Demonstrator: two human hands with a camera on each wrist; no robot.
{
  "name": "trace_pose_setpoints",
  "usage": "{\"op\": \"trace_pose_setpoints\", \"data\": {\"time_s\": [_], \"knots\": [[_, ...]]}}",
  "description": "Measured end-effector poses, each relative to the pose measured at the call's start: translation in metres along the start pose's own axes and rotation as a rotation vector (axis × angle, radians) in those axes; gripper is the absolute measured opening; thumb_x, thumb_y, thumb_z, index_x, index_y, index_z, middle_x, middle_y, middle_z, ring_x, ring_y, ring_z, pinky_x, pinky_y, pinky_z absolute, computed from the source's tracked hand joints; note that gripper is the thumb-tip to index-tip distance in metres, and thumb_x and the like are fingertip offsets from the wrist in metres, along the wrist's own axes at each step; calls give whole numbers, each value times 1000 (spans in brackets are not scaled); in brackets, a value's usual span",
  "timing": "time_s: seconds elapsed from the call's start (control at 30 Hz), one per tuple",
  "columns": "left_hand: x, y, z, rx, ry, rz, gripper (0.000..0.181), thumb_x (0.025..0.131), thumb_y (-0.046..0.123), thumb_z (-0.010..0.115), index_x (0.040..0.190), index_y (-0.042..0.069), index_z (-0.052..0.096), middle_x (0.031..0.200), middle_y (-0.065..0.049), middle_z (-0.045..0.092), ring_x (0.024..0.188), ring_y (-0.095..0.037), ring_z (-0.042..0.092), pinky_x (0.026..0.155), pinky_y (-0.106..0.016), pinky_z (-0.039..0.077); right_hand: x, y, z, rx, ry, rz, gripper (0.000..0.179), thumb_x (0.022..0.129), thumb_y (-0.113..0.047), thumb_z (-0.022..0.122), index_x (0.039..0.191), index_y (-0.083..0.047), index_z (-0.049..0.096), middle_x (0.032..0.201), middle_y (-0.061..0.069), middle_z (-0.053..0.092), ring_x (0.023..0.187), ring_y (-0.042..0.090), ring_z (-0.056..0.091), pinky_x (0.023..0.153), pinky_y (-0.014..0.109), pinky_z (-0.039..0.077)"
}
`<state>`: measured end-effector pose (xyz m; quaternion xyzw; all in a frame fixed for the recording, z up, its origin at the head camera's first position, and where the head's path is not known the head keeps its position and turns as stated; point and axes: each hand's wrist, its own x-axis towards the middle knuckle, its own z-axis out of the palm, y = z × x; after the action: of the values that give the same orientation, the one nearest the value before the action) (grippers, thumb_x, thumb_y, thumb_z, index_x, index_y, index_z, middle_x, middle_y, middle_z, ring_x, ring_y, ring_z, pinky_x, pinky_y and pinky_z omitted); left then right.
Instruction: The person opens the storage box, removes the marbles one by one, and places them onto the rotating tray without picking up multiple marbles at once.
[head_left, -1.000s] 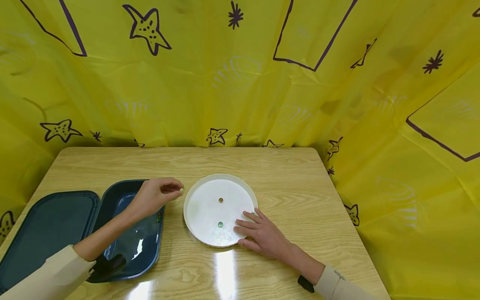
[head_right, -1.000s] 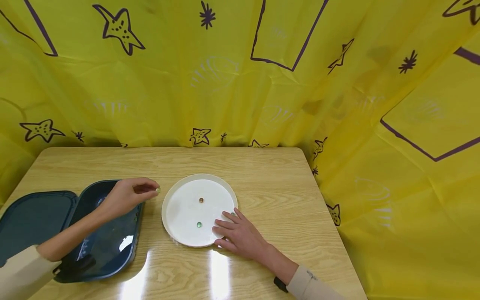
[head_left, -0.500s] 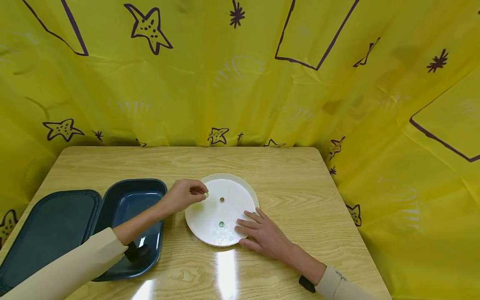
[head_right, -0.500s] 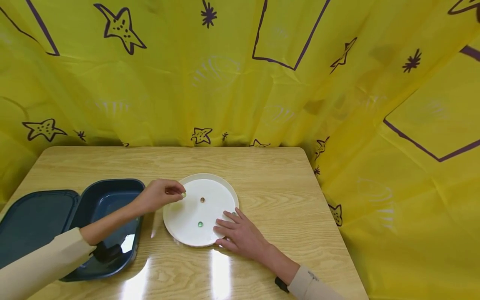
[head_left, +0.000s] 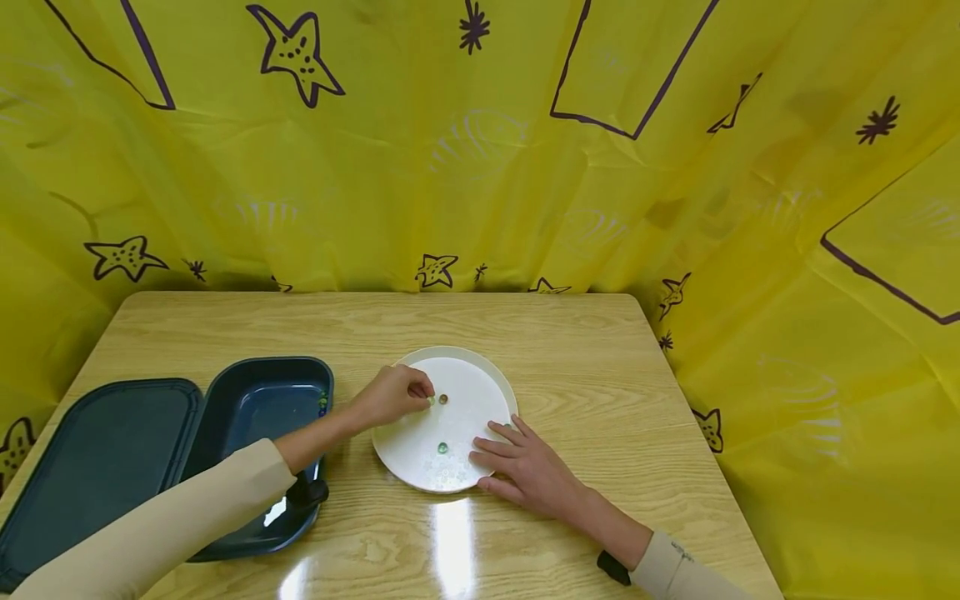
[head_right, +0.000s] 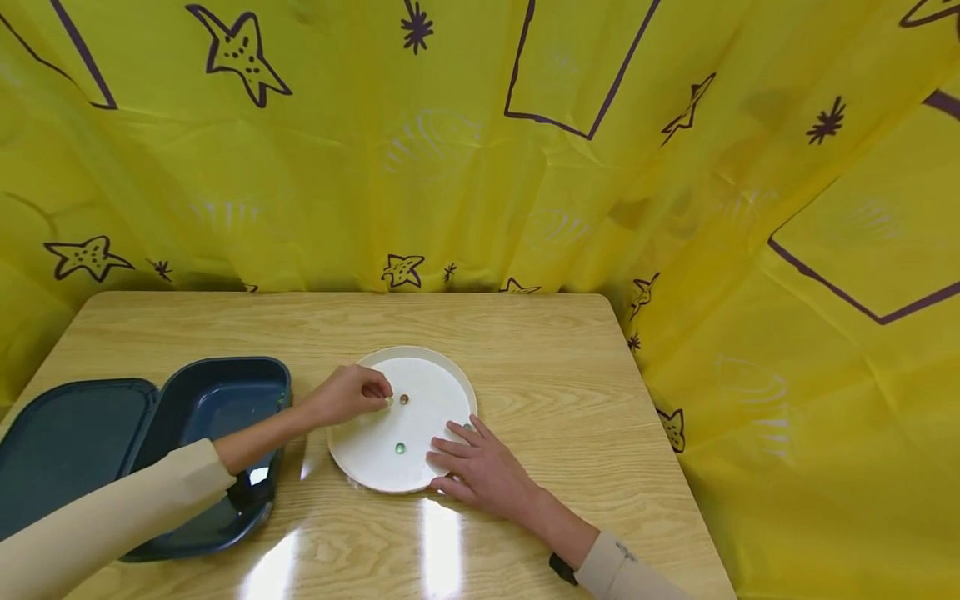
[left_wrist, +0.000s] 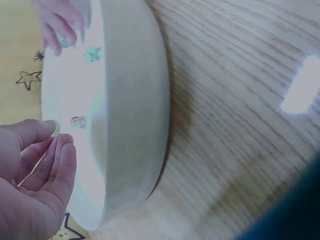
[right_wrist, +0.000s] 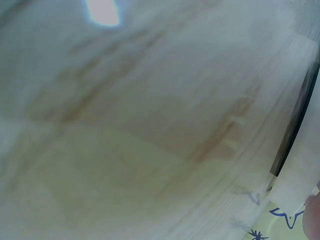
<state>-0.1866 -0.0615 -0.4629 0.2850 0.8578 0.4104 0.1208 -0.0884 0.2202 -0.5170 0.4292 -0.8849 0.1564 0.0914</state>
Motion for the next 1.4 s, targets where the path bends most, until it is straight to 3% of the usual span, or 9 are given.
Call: {"op": "trace_pose_setpoints", "data": {"time_s": [0.2,0.47,0.8,1.1,1.4], "knots": [[5,0,7,95,5,45,4,83,-4,72,84,0,72,79,-2,70,76,-14,66,70,-25,53,0,-1,-2,-6,0,0,52,106,-50,37,130,-16,69,137,1,61,136,27,46,116,52,24],[7,2,12,157,4,12,9,82,-5,73,81,3,71,78,-2,69,76,-15,66,70,-26,53,1,0,-2,-3,15,-10,52,106,-50,38,128,-15,70,135,2,62,134,28,48,114,54,27],[9,0,18,151,14,12,8,80,-5,73,80,2,71,76,-7,69,70,-11,59,63,-24,50,2,0,-3,-2,16,-17,50,106,-49,40,128,-16,70,135,1,62,134,28,48,114,54,27],[9,1,18,160,16,10,10,76,-6,72,81,3,73,78,-5,69,72,-13,62,66,-26,52,2,0,-2,11,15,-13,49,106,-49,41,127,-16,70,135,1,62,134,29,48,115,53,26],[6,8,5,134,35,29,8,81,-4,74,85,2,72,79,-3,68,76,-15,64,69,-28,53,1,-1,-2,24,21,-14,48,106,-48,42,128,-16,70,135,1,62,134,29,49,114,54,28]]}}
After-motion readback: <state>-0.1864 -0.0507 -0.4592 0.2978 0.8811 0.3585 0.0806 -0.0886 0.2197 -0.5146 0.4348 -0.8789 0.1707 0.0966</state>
